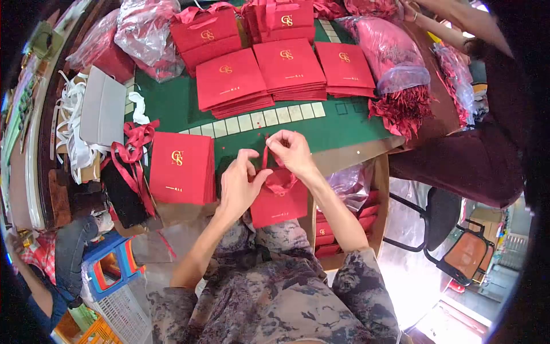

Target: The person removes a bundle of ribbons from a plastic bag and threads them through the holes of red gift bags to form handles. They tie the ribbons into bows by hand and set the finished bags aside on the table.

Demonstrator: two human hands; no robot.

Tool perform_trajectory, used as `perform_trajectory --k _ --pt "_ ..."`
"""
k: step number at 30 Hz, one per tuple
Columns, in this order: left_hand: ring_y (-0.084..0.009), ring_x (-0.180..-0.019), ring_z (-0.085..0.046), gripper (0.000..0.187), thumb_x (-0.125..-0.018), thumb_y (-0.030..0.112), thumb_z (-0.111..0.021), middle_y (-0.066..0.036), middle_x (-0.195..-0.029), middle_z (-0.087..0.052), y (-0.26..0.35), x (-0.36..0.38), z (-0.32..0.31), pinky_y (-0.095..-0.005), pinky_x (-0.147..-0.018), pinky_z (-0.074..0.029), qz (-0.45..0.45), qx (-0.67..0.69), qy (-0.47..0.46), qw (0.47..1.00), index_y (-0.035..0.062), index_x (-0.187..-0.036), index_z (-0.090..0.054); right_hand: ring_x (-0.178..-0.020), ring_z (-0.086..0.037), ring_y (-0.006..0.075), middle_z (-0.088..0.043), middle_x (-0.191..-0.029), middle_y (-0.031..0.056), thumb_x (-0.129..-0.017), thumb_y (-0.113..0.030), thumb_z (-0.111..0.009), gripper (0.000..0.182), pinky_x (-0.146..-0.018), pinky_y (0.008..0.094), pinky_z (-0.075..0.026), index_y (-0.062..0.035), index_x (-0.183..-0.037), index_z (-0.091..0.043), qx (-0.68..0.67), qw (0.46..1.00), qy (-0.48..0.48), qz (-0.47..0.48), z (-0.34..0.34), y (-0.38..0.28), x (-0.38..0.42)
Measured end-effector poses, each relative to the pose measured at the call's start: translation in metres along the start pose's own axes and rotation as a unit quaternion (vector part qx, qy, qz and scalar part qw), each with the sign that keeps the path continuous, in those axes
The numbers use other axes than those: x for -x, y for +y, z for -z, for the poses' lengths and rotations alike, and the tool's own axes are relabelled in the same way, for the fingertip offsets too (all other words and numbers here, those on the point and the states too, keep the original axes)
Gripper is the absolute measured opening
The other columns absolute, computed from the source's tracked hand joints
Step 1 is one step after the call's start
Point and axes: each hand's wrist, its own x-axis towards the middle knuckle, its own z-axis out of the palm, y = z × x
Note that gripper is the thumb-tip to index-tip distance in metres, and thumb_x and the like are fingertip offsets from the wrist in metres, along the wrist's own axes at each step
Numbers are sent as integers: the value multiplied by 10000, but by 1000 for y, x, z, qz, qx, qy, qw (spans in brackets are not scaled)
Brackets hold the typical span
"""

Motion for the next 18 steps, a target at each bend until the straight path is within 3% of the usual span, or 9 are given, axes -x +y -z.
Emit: perform_trajectory --k 3,5,7,8,11,17,18 --pt "-175 -468 -453 246 -798 190 -803 -50 -548 -467 -6 -4 -4 -327 -477 -398 31 -39 -43 998 45 -938 -663 -713 -600 78 -681 -764 25 -920 -182 -666 200 -671 273 -490 15 -943 -692 40 996 -11 80 -3 0 10" --pt "-169 -413 -452 205 -823 203 -776 -55 -496 -494 -17 -3 -12 -336 -447 -378 23 -45 -20 999 54 -938 -696 -734 -623 109 -690 -796 54 -926 -169 -658 186 -690 276 -495 8 -967 -696 101 991 -18 82 5 -9 15" --pt "-168 -409 -497 148 -839 184 -751 -68 -507 -548 -19 -4 -13 -338 -439 -373 11 -45 -15 999 52 -878 -694 -677 -569 79 -690 -824 20 -942 -151 -647 167 -631 251 -469 4 -965 -704 109 969 120 184 16 -5 13" --pt "-174 -416 -526 126 -855 179 -728 -71 -515 -566 -19 -3 -14 -341 -442 -376 30 -47 -21 998 59 -875 -695 -737 -606 110 -715 -877 63 -931 -152 -653 165 -697 291 -499 -1 -973 -706 145 960 145 193 23 -4 12" --pt "-177 -417 -524 133 -859 188 -724 -69 -517 -568 -16 -5 -14 -341 -444 -378 64 -24 -27 997 59 -856 -694 -767 -660 262 -656 -869 121 -907 -243 -678 215 -701 362 -512 -28 -915 -680 269 946 128 131 24 -21 21" --pt "-187 -425 -521 138 -867 200 -713 -69 -530 -567 -11 -10 -12 -348 -457 -395 64 -18 -13 998 65 -845 -702 -747 -635 284 -621 -819 116 -876 -230 -691 195 -690 396 -494 -38 -870 -653 330 910 126 219 4 2 6" --pt "-187 -425 -521 138 -867 200 -713 -69 -530 -567 -12 -10 -12 -348 -457 -395 64 -19 -11 998 65 -845 -702 -748 -630 281 -606 -800 112 -867 -216 -693 188 -688 399 -488 -36 -851 -642 308 922 130 197 0 -1 7"
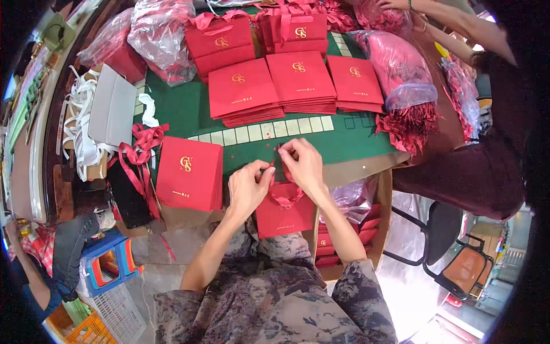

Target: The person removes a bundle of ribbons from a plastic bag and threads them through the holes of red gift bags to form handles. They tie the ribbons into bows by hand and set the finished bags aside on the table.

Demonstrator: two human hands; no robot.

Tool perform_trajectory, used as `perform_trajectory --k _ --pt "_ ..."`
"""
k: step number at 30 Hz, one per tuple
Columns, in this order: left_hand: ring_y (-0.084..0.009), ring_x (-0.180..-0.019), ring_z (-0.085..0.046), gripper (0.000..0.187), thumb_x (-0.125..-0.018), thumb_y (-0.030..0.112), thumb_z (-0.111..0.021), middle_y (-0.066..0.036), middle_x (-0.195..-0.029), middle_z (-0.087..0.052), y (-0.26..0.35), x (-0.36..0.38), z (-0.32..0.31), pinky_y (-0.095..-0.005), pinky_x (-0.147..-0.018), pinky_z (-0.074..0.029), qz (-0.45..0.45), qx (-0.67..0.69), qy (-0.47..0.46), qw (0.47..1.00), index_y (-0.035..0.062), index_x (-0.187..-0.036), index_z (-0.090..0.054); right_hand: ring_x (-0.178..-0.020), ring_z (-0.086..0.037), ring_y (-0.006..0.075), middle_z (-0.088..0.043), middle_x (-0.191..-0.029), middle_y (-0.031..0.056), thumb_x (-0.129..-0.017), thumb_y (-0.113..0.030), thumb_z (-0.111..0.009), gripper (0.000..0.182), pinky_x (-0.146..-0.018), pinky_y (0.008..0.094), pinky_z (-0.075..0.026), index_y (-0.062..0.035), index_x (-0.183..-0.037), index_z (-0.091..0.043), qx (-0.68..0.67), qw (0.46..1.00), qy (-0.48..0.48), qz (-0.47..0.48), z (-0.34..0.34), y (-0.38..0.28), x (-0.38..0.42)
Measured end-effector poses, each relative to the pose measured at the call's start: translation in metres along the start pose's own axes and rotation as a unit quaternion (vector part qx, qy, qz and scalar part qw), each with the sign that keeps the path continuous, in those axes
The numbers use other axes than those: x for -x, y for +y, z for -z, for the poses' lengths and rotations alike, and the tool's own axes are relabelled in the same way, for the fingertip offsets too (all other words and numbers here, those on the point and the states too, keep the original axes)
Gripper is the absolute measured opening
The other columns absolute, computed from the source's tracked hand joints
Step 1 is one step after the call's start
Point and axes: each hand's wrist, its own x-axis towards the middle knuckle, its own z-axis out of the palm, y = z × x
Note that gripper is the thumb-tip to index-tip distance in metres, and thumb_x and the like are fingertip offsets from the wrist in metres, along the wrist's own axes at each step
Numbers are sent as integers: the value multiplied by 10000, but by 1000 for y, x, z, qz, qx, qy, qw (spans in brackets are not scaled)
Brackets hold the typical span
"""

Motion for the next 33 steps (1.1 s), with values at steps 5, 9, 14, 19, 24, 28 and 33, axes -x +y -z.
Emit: perform_trajectory --k 5,9,14,19,24,28,33 --pt "-206 -435 -527 133 -869 199 -702 -85 -556 -574 -3 -4 -2 -356 -463 -403 -13 -21 6 1000 67 -857 -702 -770 -628 287 -607 -801 112 -865 -205 -698 180 -697 411 -485 -37 -845 -638 -81 996 0 -40 0 -1 6" --pt "-217 -436 -528 133 -871 201 -696 -90 -550 -569 -5 -4 -5 -358 -459 -399 -20 -29 8 999 69 -863 -702 -761 -623 295 -612 -808 112 -864 -176 -694 153 -696 407 -486 -40 -865 -623 14 999 37 19 -8 -3 2" --pt "-204 -433 -524 138 -880 210 -688 -90 -538 -564 -6 -6 -5 -360 -453 -386 3 -7 12 1000 74 -873 -706 -769 -620 169 -633 -838 76 -901 -106 -664 104 -694 288 -488 -11 -917 -623 -77 997 -12 1 -8 -5 0" --pt "-289 -516 -600 171 -894 248 -663 -112 -596 -601 1 -8 -2 -403 -508 -443 42 18 -15 999 82 -897 -706 -802 -601 83 -662 -906 13 -935 -90 -642 123 -729 254 -502 16 -998 -655 -280 952 -87 -84 1 -1 13" --pt "-280 -509 -593 177 -893 251 -666 -108 -598 -604 2 -8 0 -394 -505 -439 38 26 -29 999 80 -889 -712 -809 -647 106 -726 -918 58 -918 -135 -677 204 -729 268 -523 4 -1064 -706 -290 943 -130 -102 4 5 15" --pt "-264 -505 -592 175 -885 248 -678 -97 -582 -598 3 -11 4 -379 -505 -440 18 2 -42 999 80 -864 -720 -840 -643 92 -702 -957 42 -947 -130 -656 196 -716 252 -545 11 -1079 -685 -323 914 -191 -155 17 -4 11" --pt "-142 -473 -526 114 -874 182 -701 -46 -606 -610 -2 -12 4 -299 -484 -410 -15 50 -81 995 75 -885 -738 -783 -645 89 -681 -874 30 -950 -138 -651 149 -686 234 -543 0 -1007 -662 -377 881 -240 -151 24 8 7"
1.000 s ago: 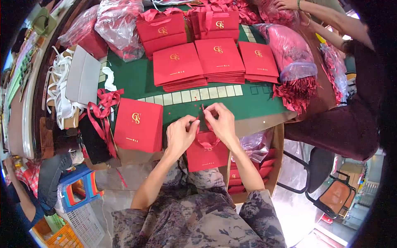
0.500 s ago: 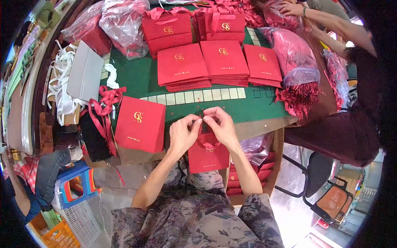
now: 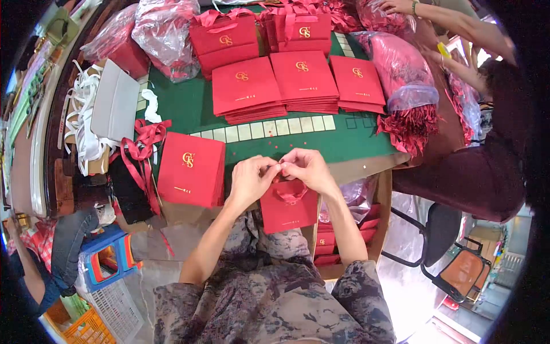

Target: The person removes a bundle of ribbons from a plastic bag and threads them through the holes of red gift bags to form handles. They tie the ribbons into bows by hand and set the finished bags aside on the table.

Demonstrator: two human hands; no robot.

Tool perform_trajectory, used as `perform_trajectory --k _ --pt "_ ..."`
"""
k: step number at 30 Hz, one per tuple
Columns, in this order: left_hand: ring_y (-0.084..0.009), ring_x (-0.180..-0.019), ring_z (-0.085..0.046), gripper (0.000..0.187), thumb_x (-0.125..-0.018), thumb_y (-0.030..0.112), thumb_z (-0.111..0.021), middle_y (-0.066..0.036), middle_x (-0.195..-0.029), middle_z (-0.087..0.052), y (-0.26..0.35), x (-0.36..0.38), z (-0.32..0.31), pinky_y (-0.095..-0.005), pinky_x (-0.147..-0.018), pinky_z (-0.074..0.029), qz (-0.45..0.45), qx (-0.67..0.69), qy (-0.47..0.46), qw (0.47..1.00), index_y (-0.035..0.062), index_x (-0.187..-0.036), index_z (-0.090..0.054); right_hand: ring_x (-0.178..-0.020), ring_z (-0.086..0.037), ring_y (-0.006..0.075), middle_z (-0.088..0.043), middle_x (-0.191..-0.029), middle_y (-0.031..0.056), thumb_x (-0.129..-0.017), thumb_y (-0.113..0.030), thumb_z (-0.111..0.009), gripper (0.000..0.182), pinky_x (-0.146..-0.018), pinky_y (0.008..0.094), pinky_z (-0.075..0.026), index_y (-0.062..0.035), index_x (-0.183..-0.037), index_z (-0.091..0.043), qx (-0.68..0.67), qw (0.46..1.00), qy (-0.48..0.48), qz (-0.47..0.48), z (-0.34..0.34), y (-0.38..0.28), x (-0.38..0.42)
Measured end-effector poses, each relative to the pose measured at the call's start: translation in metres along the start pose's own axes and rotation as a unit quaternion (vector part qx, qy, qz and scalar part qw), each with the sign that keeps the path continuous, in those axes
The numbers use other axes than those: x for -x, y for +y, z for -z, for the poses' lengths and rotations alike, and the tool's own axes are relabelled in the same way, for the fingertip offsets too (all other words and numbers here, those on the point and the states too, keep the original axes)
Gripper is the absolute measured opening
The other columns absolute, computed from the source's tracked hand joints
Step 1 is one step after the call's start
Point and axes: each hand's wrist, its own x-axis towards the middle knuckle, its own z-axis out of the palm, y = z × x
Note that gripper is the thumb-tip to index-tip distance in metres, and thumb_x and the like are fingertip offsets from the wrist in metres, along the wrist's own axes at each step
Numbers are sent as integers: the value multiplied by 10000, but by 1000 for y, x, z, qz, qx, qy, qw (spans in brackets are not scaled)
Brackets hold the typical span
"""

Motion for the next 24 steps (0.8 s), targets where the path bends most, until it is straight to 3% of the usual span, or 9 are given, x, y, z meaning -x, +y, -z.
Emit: perform_trajectory --k 2,3,4,6,7,10,14,16,24 --pt "-127 -621 -596 101 -858 150 -722 -62 -809 -674 4 -1 3 -279 -543 -447 -33 28 9 999 57 -886 -749 -754 -639 84 -670 -840 22 -951 -137 -647 132 -666 225 -535 -8 -980 -654 -13 1000 -11 17 2 2 1" --pt "-153 -803 -632 302 -821 166 -773 -97 -1029 -662 -1 -2 4 -275 -640 -492 -62 30 -8 998 54 -1094 -707 -746 -633 77 -664 -823 16 -942 -134 -656 122 -643 225 -525 -15 -966 -657 -18 999 18 19 3 1 1" --pt "-153 -803 -632 302 -821 166 -773 -97 -1029 -662 -3 4 0 -275 -640 -492 -65 29 -8 997 54 -1094 -707 -738 -627 71 -659 -805 10 -933 -132 -666 112 -621 224 -514 -22 -952 -660 -23 998 48 21 4 -1 2" --pt "-199 -876 -630 665 -771 218 -833 -108 -1100 -639 0 23 -6 -298 -734 -524 -10 110 54 992 85 -1349 -531 -716 -616 63 -651 -794 -2 -940 -147 -656 116 -593 207 -484 -34 -960 -657 -26 996 79 27 8 2 2" --pt "-241 -943 -643 919 -732 249 -868 -142 -1157 -626 1 30 -4 -345 -834 -535 14 101 -2 995 91 -1466 -336 -705 -610 59 -648 -787 -6 -939 -155 -657 123 -587 203 -476 -34 -959 -659 -81 991 107 24 11 3 2" --pt "-224 -1114 -624 786 -765 139 -831 -165 -1195 -633 8 55 -14 -359 -934 -505 -3 78 -19 997 10 -1399 -385 -670 -586 49 -643 -774 -15 -939 -178 -661 147 -560 192 -442 -36 -977 -667 -139 980 137 35 19 -2 0" --pt "-209 -1099 -624 661 -801 64 -772 -153 -1172 -642 1 66 -26 -341 -949 -490 2 165 -27 986 -11 -1361 -430 -648 -556 43 -646 -771 -15 -932 -167 -667 147 -548 206 -417 -27 -972 -678 -45 975 210 47 18 -20 -4" --pt "-343 -1085 -660 558 -817 77 -721 -197 -1107 -677 4 70 -19 -398 -873 -516 -5 109 -15 994 25 -1309 -463 -649 -537 36 -643 -796 -20 -952 -183 -633 155 -545 204 -402 -41 -998 -675 -7 956 278 89 31 -23 -11" --pt "-173 -1136 -583 528 -822 -99 -668 -85 -1220 -600 -26 70 -15 -325 -983 -469 -22 293 -82 952 -2 -1298 -461 -682 -659 139 -701 -837 78 -945 -177 -640 213 -640 275 -521 5 -1033 -709 121 955 246 113 34 -2 -8"
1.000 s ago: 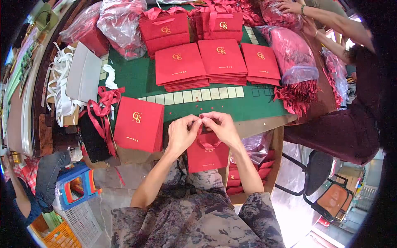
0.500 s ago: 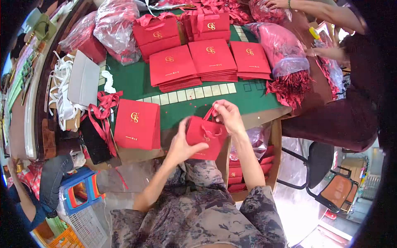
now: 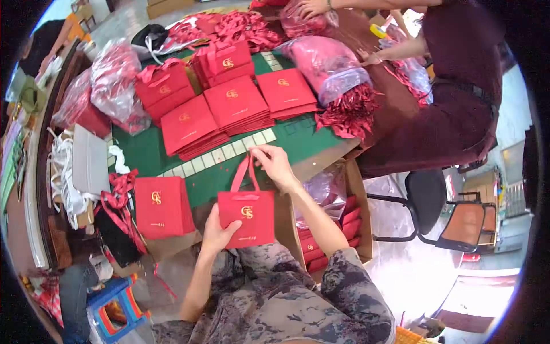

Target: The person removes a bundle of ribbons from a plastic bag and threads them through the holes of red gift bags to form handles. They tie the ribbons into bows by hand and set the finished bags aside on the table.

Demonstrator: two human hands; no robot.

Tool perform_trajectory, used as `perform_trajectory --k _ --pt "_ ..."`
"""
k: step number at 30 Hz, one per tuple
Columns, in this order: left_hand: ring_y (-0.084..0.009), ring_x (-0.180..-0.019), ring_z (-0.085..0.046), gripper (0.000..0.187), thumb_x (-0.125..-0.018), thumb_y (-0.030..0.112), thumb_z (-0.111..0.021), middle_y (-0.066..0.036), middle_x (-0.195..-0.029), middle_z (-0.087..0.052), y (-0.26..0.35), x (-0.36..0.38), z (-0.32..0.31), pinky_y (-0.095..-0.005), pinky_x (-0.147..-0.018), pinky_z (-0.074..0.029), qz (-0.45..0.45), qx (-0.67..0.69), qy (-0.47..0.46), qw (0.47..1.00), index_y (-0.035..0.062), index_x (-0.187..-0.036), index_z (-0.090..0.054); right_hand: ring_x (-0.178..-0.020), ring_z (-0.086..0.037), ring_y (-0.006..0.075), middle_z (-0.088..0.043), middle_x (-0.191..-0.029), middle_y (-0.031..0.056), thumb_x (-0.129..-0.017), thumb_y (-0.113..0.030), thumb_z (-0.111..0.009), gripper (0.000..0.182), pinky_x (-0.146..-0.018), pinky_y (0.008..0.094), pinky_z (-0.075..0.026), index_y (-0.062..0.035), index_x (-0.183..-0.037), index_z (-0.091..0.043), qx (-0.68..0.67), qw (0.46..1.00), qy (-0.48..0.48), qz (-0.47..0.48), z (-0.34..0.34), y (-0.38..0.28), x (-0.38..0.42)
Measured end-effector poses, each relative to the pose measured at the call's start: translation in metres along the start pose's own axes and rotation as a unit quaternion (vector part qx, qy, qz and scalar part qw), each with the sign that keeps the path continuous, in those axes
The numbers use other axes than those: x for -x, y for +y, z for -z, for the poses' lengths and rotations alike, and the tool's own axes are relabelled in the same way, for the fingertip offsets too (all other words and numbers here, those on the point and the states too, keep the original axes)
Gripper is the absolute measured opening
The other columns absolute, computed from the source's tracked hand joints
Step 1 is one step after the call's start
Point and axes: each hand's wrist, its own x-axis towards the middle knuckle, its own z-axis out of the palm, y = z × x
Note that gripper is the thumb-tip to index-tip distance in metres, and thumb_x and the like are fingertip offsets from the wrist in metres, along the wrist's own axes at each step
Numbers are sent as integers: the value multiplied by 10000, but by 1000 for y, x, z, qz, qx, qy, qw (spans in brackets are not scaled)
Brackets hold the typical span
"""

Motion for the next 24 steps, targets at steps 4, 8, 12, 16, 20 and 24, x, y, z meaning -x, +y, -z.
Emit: perform_trajectory --k 4,8,12,16,20,24 --pt "-173 -1165 -557 599 -819 -31 -698 -101 -1251 -585 28 -3 16 -333 -1032 -430 31 -36 30 998 -3 -1355 -433 -770 -682 186 -667 -1098 113 -964 -65 -578 255 -701 301 -544 -67 -1205 -663 67 983 145 87 34 16 -3" --pt "-190 -1178 -546 559 -809 -78 -624 -111 -1231 -591 91 -7 23 -325 -996 -446 43 -107 93 989 -28 -1331 -430 -1018 -531 379 -511 -1105 189 -795 43 -559 436 -858 458 -465 -94 -1208 -585 422 817 338 200 105 33 -16" --pt "-352 -937 -604 412 -787 -51 -612 -129 -1053 -633 129 -16 8 -414 -821 -502 -138 -453 169 865 44 -1183 -552 -925 -549 358 -565 -1007 139 -869 -34 -571 200 -799 458 -472 -82 -1056 -626 488 800 279 212 137 64 -35" --pt "-338 -967 -545 371 -716 -39 -624 -119 -1023 -607 123 -10 -19 -424 -813 -462 -161 -536 102 822 83 -1066 -636 -903 -560 336 -578 -990 122 -849 -62 -645 141 -784 434 -475 -73 -990 -657 473 804 279 228 130 54 -34" --pt "-352 -1147 -488 482 -662 -10 -664 -133 -1184 -544 66 5 -47 -485 -939 -408 -133 -497 59 856 93 -1131 -623 -936 -577 298 -622 -1010 80 -849 -65 -665 182 -813 397 -487 -74 -1028 -697 452 809 279 253 111 39 -16" --pt "-378 -1242 -433 588 -698 69 -731 -148 -1278 -501 41 8 -59 -514 -1002 -371 -113 -473 41 873 97 -1263 -569 -884 -594 289 -636 -935 87 -836 -55 -685 225 -783 395 -497 -75 -1060 -698 418 835 234 272 95 26 2"
